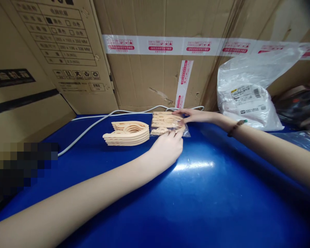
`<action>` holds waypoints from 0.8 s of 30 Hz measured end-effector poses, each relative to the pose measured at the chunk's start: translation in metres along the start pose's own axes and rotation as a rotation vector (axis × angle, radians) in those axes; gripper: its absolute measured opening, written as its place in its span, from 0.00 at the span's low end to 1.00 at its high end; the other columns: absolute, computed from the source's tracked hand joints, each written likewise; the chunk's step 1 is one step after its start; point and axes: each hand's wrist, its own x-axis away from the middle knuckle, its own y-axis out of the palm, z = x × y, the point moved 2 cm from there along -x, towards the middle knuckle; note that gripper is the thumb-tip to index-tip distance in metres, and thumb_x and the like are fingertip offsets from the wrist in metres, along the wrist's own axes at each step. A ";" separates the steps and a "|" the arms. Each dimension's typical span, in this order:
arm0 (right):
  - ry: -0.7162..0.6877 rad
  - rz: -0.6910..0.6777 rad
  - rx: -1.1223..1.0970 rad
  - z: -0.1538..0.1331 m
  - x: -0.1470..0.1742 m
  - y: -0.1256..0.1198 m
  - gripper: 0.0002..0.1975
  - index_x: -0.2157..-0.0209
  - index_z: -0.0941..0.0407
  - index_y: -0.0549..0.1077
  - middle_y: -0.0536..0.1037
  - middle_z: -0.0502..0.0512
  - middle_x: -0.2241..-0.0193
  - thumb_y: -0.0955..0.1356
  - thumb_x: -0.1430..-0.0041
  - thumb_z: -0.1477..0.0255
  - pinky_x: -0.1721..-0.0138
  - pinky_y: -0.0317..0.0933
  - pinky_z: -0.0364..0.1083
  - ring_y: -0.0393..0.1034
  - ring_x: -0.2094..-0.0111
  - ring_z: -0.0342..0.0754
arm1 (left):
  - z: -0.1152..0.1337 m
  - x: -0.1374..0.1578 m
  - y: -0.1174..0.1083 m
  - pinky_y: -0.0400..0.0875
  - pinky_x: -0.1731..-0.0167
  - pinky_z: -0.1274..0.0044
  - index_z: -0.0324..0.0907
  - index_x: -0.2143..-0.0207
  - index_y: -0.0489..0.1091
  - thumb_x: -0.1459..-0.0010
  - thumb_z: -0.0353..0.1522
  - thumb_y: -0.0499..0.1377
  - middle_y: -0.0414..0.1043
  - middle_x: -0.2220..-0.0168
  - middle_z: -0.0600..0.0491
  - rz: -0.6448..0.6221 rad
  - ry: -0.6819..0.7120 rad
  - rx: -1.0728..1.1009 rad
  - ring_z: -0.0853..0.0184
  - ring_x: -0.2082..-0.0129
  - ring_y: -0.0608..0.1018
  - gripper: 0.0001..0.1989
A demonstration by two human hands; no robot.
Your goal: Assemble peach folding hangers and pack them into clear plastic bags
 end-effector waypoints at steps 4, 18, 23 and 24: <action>0.007 -0.005 0.074 0.005 -0.022 -0.003 0.33 0.39 0.57 0.65 0.69 0.58 0.40 0.67 0.44 0.58 0.39 0.53 0.57 0.63 0.41 0.59 | -0.006 -0.008 0.004 0.72 0.54 0.68 0.22 0.50 0.69 0.39 0.25 0.52 0.70 0.50 0.31 -0.023 -0.105 0.057 0.51 0.50 0.75 0.17; -0.016 0.192 0.550 -0.039 -0.005 -0.002 0.26 0.44 0.63 0.69 0.72 0.70 0.48 0.59 0.34 0.60 0.46 0.58 0.58 0.66 0.46 0.63 | -0.002 -0.010 0.009 0.72 0.53 0.67 0.24 0.47 0.64 0.35 0.30 0.50 0.67 0.48 0.32 -0.077 -0.276 0.223 0.51 0.46 0.72 0.19; 0.052 0.224 0.589 -0.035 0.054 -0.022 0.29 0.43 0.59 0.68 0.74 0.67 0.50 0.58 0.36 0.54 0.47 0.61 0.57 0.69 0.49 0.61 | -0.001 0.002 0.006 0.61 0.40 0.66 0.26 0.42 0.61 0.33 0.34 0.49 0.61 0.39 0.34 -0.112 -0.249 0.279 0.52 0.37 0.63 0.23; 0.124 0.186 0.570 -0.031 0.070 -0.026 0.29 0.43 0.57 0.68 0.74 0.65 0.49 0.58 0.36 0.53 0.48 0.62 0.57 0.70 0.49 0.60 | 0.000 0.006 0.005 0.58 0.38 0.66 0.26 0.41 0.60 0.32 0.36 0.48 0.60 0.38 0.35 -0.119 -0.238 0.292 0.52 0.36 0.61 0.24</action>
